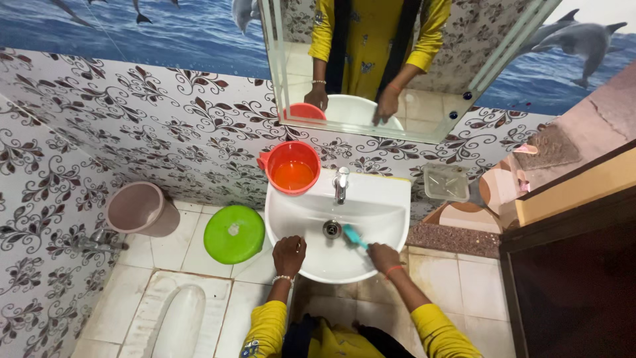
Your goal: The person scrubs the inside of a white bathroom sink with a blue brush. The person repeatedly scrubs the basin and faucet area while standing in front of the sink.
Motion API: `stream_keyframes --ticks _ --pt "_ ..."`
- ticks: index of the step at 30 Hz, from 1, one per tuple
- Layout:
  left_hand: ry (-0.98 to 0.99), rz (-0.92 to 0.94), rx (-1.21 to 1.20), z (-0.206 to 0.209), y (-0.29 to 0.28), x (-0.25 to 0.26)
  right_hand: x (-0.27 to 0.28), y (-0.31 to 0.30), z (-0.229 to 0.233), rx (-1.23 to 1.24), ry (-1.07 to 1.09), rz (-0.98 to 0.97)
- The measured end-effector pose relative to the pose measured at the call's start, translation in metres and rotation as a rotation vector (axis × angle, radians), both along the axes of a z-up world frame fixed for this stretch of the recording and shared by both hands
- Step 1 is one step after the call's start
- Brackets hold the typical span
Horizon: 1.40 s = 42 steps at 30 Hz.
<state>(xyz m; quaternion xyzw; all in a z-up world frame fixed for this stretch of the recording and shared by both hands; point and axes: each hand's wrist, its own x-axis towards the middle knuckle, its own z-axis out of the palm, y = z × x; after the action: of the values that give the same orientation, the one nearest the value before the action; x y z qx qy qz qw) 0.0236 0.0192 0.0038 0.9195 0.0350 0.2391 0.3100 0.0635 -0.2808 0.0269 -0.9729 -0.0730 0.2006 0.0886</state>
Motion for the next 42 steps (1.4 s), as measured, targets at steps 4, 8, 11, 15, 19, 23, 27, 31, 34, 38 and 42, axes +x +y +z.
stream_keyframes --ticks 4,8,11,15,19,23,27,31,34,38,42 --pt "0.008 0.017 -0.02 -0.001 -0.002 -0.001 0.008 0.01 -0.003 0.043 0.024 -0.057" --pt "0.046 0.027 -0.024 -0.001 -0.002 0.001 0.009 0.078 -0.019 0.05 -0.078 0.058" --pt "0.054 0.027 0.021 -0.002 -0.002 0.002 0.017 0.101 -0.024 -0.002 -0.139 0.058" --pt "0.067 0.025 -0.001 -0.003 -0.002 0.001 0.015 0.078 -0.022 0.165 0.012 -0.041" --pt "0.076 0.038 0.017 -0.001 -0.002 0.001 -0.006 0.042 -0.019 0.177 0.208 -0.014" --pt "0.084 -0.001 0.023 0.003 -0.001 0.001 -0.019 0.022 -0.014 0.082 0.21 0.072" --pt "0.099 -0.005 -0.001 0.004 -0.001 0.001 -0.013 0.03 -0.015 0.083 0.146 0.056" --pt "0.095 -0.006 -0.022 0.006 -0.001 0.0 0.007 0.078 -0.019 0.129 0.039 0.129" --pt "0.082 0.011 0.013 0.005 0.0 0.003 0.022 0.117 -0.023 0.254 -0.097 0.125" --pt "0.071 0.014 0.004 0.0 -0.001 0.001 0.029 0.137 -0.029 0.299 -0.103 0.035" --pt "0.067 0.02 -0.021 0.001 -0.001 0.001 0.007 0.108 -0.027 0.247 -0.04 0.132"
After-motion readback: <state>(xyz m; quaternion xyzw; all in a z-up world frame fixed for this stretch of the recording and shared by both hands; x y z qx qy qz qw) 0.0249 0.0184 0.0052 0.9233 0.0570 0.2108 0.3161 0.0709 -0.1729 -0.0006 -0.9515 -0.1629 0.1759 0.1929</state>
